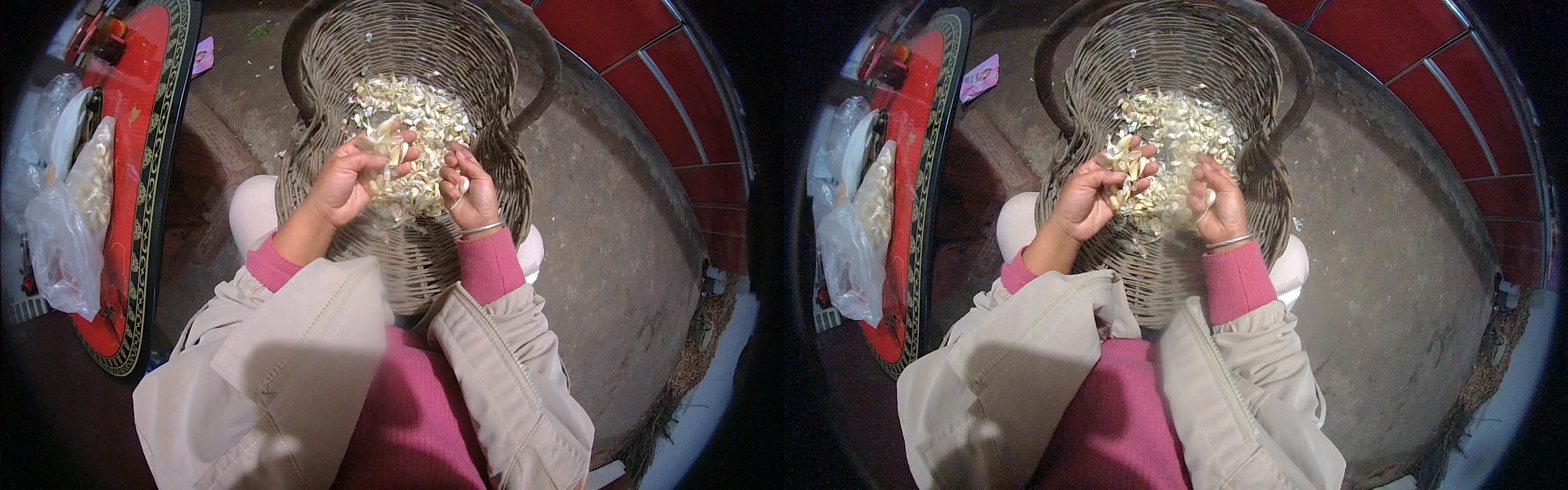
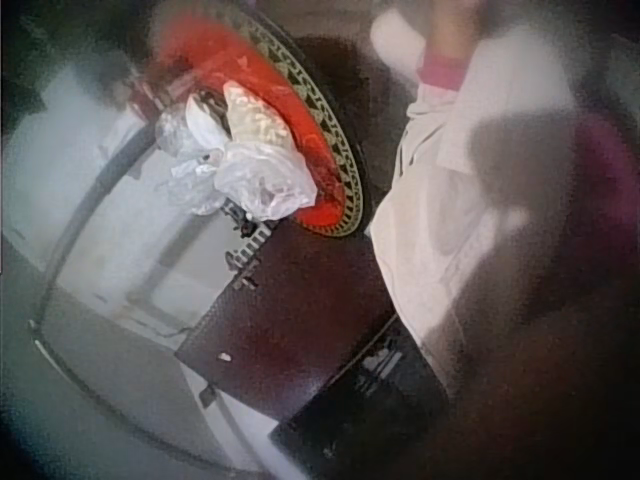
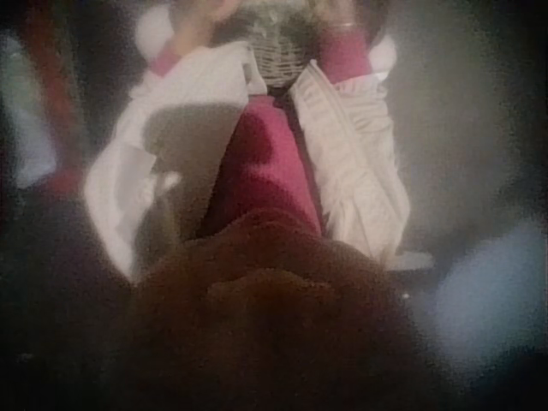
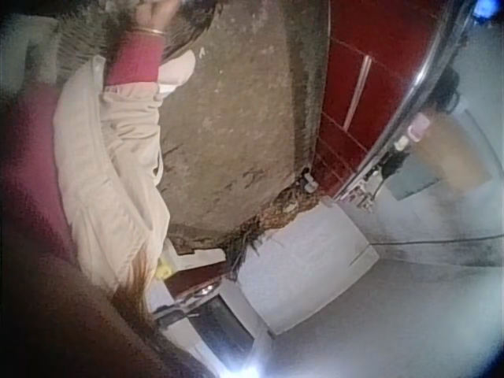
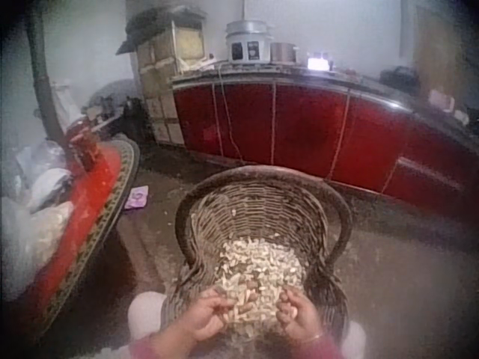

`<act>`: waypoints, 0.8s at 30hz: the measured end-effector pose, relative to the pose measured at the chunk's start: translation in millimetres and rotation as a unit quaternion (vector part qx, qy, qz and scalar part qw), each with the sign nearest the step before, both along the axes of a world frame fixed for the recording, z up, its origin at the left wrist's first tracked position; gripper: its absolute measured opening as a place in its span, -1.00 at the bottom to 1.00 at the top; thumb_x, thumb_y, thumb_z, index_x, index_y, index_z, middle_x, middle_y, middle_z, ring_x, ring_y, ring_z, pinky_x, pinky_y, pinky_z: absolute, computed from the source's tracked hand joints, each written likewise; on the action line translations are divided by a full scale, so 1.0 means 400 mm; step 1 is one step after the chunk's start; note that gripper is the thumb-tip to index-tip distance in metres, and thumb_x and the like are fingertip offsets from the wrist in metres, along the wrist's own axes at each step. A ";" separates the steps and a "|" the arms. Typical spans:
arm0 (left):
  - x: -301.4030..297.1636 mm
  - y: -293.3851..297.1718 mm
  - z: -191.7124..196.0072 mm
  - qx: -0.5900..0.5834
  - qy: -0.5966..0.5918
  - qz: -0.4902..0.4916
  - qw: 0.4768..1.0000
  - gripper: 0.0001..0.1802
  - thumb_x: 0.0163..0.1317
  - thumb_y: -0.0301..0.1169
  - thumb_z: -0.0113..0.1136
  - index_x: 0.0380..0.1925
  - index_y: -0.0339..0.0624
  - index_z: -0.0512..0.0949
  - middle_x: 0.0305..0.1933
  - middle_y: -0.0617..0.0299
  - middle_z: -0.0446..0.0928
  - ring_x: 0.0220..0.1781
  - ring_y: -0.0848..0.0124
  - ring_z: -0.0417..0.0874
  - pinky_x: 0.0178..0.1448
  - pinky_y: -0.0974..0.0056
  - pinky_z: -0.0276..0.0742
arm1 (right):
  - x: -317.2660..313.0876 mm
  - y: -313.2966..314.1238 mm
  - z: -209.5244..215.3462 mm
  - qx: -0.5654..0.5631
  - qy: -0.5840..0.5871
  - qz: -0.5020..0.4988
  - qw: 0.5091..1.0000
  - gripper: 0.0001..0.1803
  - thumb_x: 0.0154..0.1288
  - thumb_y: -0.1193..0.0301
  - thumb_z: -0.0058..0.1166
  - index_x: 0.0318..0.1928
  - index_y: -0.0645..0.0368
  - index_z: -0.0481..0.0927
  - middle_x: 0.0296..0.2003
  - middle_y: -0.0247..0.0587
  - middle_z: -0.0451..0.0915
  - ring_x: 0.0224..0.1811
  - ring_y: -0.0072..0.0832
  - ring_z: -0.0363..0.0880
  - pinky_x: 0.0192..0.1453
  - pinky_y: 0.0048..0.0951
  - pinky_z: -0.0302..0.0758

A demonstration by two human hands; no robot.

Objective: The person sits on the floor and peels garlic cloves by hand, placing the peeled cloves into a woven basket on their lap. They repeatedly pick up cloves, remove the skins, and drop the peeled pieces into the basket.

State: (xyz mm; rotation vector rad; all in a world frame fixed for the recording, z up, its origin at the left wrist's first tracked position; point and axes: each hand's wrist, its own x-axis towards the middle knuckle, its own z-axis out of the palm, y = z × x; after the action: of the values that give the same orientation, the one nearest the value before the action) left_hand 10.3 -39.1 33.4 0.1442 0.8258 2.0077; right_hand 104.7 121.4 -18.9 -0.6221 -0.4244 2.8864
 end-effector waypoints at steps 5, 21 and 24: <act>0.001 0.000 -0.003 -0.005 -0.007 0.003 1.000 -0.44 -0.14 -0.73 -0.18 0.01 -0.37 0.17 0.02 -0.08 0.26 -0.01 0.17 0.39 0.03 0.25 0.39 | 0.001 -0.002 0.002 0.007 -0.007 -0.002 1.000 -0.74 0.13 0.53 -0.18 -0.13 0.23 0.27 -0.51 -0.36 0.33 -0.65 -0.67 0.20 -0.71 -0.70 0.14; 0.000 0.000 -0.018 -0.016 -0.010 0.006 1.000 -0.52 -0.03 -0.69 -0.13 -0.01 -0.37 0.15 -0.02 -0.09 0.30 -0.03 0.23 0.42 -0.02 0.30 0.43 | -0.002 -0.005 0.005 0.020 -0.019 -0.007 1.000 -0.72 0.08 0.56 -0.16 -0.14 0.25 0.29 -0.53 -0.37 0.32 -0.65 -0.67 0.19 -0.71 -0.70 0.11; 0.002 -0.001 -0.017 -0.028 0.004 0.015 0.999 -0.54 0.00 -0.67 -0.11 -0.01 -0.37 0.16 -0.04 -0.06 0.32 -0.07 0.27 0.44 -0.05 0.34 0.45 | -0.002 -0.005 0.003 0.020 -0.017 -0.007 1.000 -0.72 0.08 0.56 -0.16 -0.14 0.25 0.28 -0.53 -0.37 0.32 -0.65 -0.67 0.20 -0.70 -0.70 0.11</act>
State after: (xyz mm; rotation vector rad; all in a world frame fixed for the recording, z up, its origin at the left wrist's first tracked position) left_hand 11.3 -39.3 26.5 0.1088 0.8931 2.0103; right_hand 104.0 119.4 -17.8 -0.6670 -0.4803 2.8508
